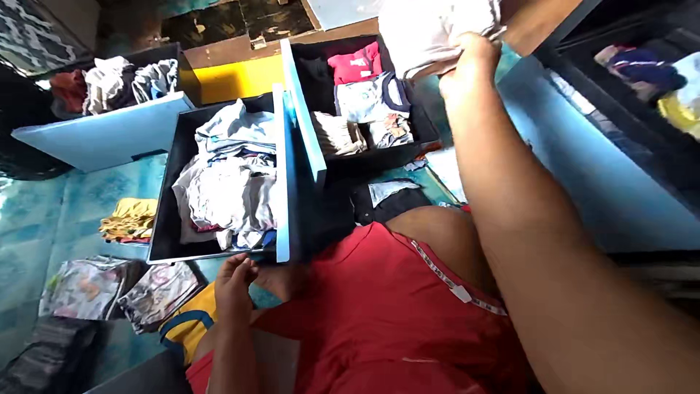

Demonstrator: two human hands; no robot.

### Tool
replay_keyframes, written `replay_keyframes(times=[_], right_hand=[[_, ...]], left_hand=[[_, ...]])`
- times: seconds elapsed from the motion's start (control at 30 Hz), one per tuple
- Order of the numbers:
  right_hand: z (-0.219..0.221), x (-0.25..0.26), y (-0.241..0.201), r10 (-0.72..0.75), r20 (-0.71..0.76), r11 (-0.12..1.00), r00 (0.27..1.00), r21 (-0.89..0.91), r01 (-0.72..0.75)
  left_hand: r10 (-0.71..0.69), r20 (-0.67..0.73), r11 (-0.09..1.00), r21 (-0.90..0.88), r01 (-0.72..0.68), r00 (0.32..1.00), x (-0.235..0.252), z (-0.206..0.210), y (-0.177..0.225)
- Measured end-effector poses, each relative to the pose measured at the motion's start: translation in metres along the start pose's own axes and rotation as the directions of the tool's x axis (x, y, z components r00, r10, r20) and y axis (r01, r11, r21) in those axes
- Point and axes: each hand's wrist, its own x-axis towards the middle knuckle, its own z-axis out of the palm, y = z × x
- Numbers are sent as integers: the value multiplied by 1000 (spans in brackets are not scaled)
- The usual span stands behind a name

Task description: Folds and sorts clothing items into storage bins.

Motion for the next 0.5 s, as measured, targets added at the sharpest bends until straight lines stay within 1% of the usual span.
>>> replay_keyframes(times=[0.07,0.13,0.17,0.23,0.27,0.3,0.43,0.47,0.5], right_hand=[[-18,10,-9,33,97,993,995,-114,-22],[-30,19,-12,100,209,964,973,-264,-42],[-35,23,-11,142,260,933,955,-358,-41],[-40,30,-10,251,343,835,905,-550,-23],[-39,33,-10,306,368,786,878,-618,-15],[-38,34,-10,353,393,751,849,-660,-6],[-30,42,3,489,488,681,723,-732,34],[-29,47,13,511,485,637,709,-768,65],[-29,53,26,534,469,569,703,-815,111]], left_hand=[[0,18,1000,5,0,1000,2,2,-1],[1,34,1000,13,-2,999,3,0,-4],[-1,38,1000,17,0,999,4,-1,-5],[-4,40,1000,21,3,999,5,-2,-6],[-5,35,1000,21,4,999,5,-2,-6],[-6,27,1000,25,5,1000,5,-2,-6],[-18,-6,999,43,18,1000,6,1,-4],[-17,-12,999,44,17,1000,6,2,-4],[-15,-15,999,47,16,1000,6,2,-4]])
